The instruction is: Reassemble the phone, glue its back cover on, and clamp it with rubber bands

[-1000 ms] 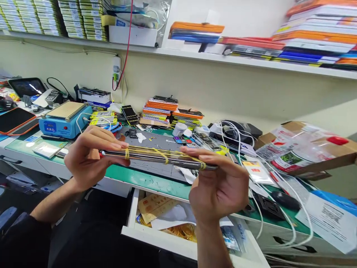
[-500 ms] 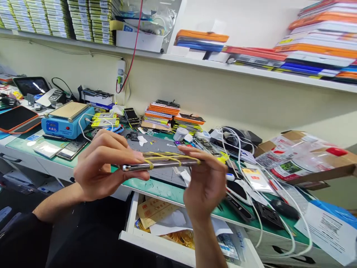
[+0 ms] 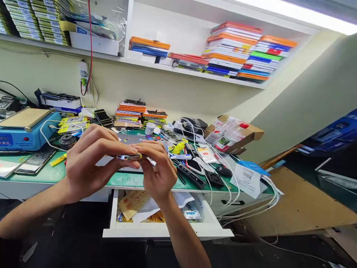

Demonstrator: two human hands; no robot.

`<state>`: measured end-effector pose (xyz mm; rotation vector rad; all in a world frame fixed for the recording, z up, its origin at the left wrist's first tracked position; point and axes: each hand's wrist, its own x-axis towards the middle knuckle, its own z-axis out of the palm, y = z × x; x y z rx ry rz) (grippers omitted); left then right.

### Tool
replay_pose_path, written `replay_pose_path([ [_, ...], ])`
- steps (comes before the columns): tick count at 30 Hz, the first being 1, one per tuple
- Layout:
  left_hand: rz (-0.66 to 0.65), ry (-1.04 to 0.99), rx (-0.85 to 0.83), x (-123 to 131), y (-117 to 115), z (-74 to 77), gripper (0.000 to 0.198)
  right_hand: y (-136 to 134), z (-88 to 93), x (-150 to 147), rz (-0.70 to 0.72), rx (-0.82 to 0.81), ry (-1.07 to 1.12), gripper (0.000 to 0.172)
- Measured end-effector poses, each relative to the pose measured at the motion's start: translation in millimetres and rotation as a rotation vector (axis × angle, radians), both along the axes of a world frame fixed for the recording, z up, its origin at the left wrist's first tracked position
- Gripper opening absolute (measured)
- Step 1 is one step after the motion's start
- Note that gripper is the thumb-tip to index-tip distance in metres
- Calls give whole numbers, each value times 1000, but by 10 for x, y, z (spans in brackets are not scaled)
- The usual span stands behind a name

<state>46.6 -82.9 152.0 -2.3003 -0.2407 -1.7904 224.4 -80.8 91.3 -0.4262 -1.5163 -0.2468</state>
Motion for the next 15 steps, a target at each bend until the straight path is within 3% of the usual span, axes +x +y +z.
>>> replay_pose_path([
  [3, -96, 27, -66, 19, -1, -2, 17, -35, 28, -5, -52, 31, 14, 29],
  [6, -137, 72, -24, 32, 28, 6, 19, -64, 53, 23, -65, 52, 4, 30],
  [15, -79, 49, 85, 129, 14, 28, 9, -60, 45, 66, -84, 71, 11, 24],
])
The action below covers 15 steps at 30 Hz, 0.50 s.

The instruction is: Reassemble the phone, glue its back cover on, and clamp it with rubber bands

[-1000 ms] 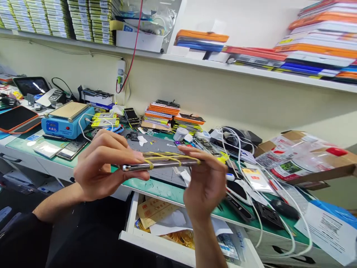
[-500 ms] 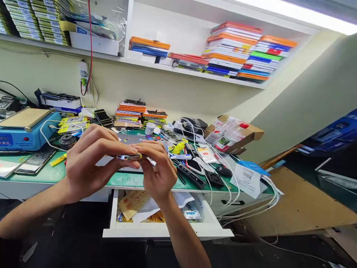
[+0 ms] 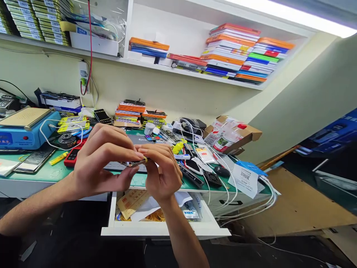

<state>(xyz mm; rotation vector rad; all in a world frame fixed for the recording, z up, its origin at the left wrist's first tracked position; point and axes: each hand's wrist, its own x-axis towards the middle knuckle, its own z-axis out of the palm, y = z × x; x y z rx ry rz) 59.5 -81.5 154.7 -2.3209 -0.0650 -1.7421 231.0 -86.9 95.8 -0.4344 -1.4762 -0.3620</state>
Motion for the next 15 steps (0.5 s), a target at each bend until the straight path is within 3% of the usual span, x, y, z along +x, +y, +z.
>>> replay_pose_path([
  [10, 32, 20, 6, 43, -89, 23, 4, 7, -9, -9, -54, 37, 68, 11],
  [15, 47, 38, 2, 36, -97, 11, 6, -4, 26, -25, -10, 23, 70, 11],
])
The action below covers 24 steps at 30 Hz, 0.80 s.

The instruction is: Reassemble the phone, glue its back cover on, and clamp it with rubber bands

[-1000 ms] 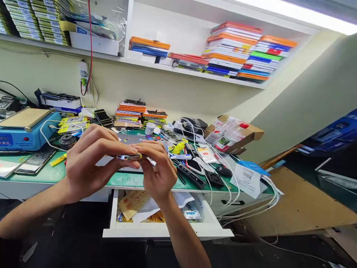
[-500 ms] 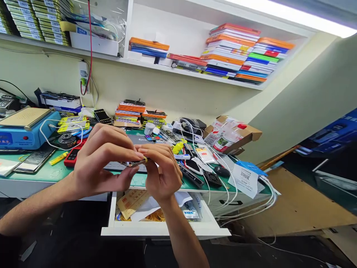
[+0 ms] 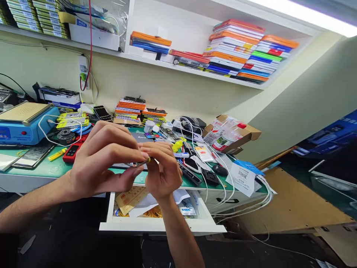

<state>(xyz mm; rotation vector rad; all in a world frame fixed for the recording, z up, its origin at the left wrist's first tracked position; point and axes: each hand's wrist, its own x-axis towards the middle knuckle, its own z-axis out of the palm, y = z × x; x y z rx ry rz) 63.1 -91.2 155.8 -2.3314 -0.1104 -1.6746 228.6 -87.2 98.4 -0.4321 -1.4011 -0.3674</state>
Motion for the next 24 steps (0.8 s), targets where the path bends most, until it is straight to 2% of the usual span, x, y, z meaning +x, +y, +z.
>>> replay_pose_path([
  [4, 34, -34, 12, 28, 14, -37, 6, -1, -12, -27, 31, 9, 19, 13],
  [9, 47, -69, -1, 75, 45, -101, 7, -27, -32, -47, 109, -76, 32, 21],
  [13, 20, -66, -5, 45, 71, -79, 10, 11, -59, -37, 95, -32, 46, 12],
  [15, -28, 31, -30, -20, 82, -16, 13, 52, -94, -20, 87, -16, 67, 7],
  [19, -194, 260, -152, -179, 115, 97, 23, 116, -171, 12, 74, -7, 130, 13],
  [24, -414, 225, -395, -242, 159, 19, 31, 111, -219, 5, 11, -30, 165, 10],
])
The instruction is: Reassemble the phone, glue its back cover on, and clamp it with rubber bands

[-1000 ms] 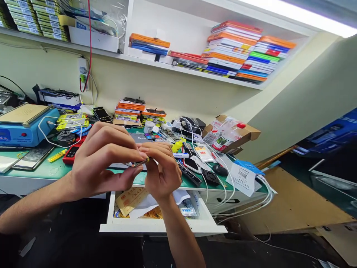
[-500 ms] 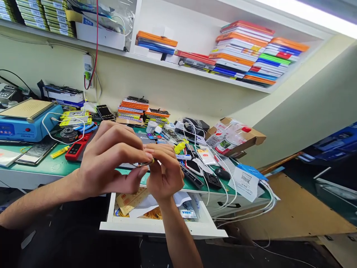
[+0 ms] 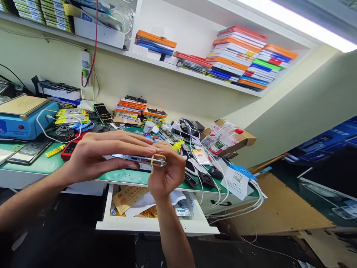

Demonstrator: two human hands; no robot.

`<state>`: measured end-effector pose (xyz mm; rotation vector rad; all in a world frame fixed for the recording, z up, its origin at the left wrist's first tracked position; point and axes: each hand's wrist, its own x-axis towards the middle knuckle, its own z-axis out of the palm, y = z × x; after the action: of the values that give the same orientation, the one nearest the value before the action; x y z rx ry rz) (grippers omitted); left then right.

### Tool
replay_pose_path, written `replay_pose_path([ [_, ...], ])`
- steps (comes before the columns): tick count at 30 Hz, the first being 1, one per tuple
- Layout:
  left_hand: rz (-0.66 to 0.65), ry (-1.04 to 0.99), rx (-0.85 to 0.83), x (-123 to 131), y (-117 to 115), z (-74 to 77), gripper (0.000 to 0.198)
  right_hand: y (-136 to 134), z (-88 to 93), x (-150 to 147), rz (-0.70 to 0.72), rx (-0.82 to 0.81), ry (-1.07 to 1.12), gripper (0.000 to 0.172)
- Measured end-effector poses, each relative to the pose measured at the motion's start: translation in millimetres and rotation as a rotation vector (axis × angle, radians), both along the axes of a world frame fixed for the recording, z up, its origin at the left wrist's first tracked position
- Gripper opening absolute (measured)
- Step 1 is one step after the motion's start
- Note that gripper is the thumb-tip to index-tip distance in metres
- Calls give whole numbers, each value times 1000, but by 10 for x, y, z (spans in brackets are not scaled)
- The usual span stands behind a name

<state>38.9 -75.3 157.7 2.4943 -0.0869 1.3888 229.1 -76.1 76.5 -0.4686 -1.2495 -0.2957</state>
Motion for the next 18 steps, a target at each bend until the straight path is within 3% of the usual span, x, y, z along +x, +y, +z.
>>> replay_pose_path([
  [3, -33, 13, -93, 20, 9, -53, 30, 6, -36, -9, -94, -58, -7, 16],
  [10, -55, -61, -54, 74, -19, -62, 30, 77, -124, 26, 10, -39, 18, 17],
  [12, 47, -74, -31, 39, 7, -104, 28, 74, -106, 75, 8, -90, -8, 16],
  [14, 258, -71, -20, -43, 87, -187, 22, 82, -73, 132, 2, -165, -89, 17],
  [16, 489, -4, -43, -153, 232, -314, 22, 132, -55, 173, -16, -239, -271, 21],
  [18, 593, 169, -148, -261, 414, -482, 30, 239, -82, 182, -44, -290, -501, 24],
])
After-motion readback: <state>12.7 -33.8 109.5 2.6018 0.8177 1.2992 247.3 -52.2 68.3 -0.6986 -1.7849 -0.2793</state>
